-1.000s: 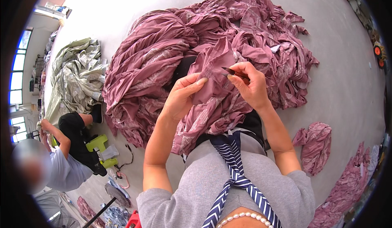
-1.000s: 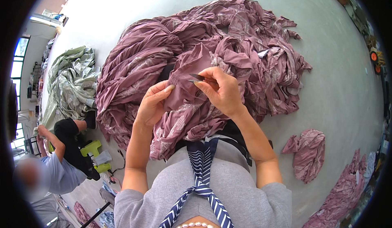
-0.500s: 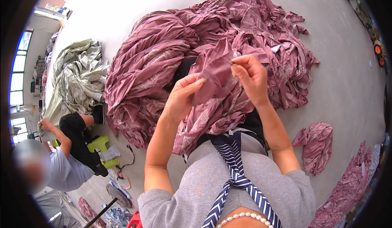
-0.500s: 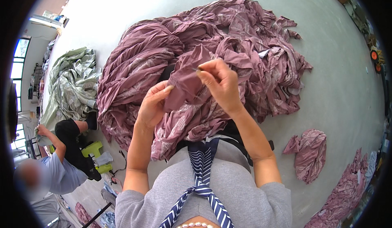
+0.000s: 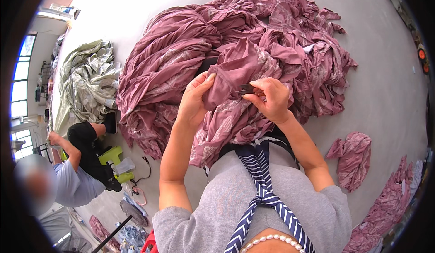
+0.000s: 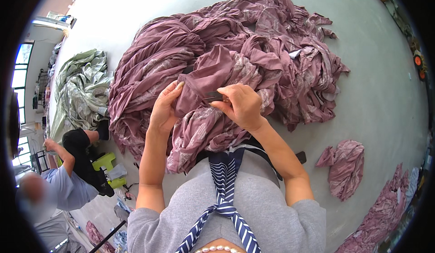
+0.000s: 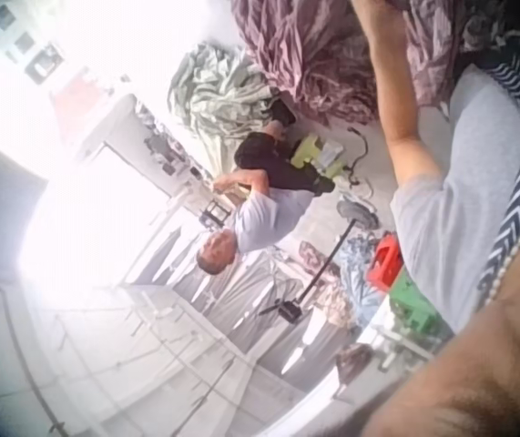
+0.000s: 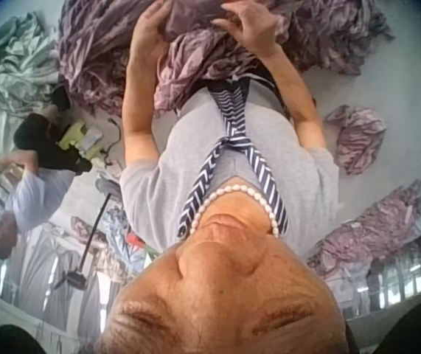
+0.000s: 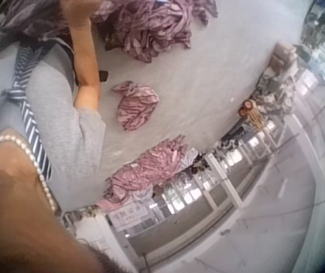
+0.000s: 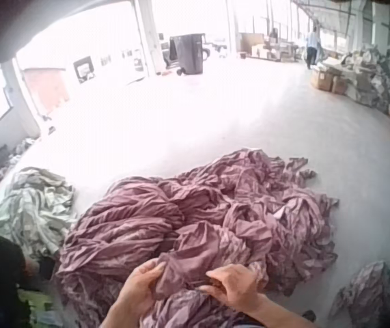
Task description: The person repeatedly picks up pink garments from a large pile, uses a small blade to cut off the attached tags, and places the garments back on the pile. The process is repeated for multiple items.
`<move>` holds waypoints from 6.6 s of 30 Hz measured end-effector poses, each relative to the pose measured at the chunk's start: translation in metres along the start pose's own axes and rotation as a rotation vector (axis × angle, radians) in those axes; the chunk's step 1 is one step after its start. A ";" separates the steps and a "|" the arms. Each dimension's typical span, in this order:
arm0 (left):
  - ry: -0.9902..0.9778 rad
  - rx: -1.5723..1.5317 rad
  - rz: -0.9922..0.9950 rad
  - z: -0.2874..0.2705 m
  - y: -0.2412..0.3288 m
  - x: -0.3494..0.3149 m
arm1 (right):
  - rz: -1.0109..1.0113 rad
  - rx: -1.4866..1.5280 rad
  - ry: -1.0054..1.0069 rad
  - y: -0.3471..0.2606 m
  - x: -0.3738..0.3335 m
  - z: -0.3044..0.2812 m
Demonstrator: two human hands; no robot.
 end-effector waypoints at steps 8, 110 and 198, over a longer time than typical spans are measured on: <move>0.010 -0.021 -0.027 0.004 -0.004 0.002 | -0.057 -0.088 -0.016 -0.014 0.005 0.008; -0.023 -0.185 0.242 0.047 -0.012 0.000 | 0.419 0.236 -0.019 0.001 0.016 -0.019; 0.292 0.124 0.022 -0.067 -0.066 0.011 | 0.388 0.092 -0.583 0.017 -0.087 0.037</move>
Point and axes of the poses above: each hand's wrist, its own x-axis towards the middle knuckle, its own z-axis out of the palm, y = z × x, the point moved 9 cm from there along x, towards the middle knuckle, and after that the axes turned 6 degrees about x, right-handed, at the moved point
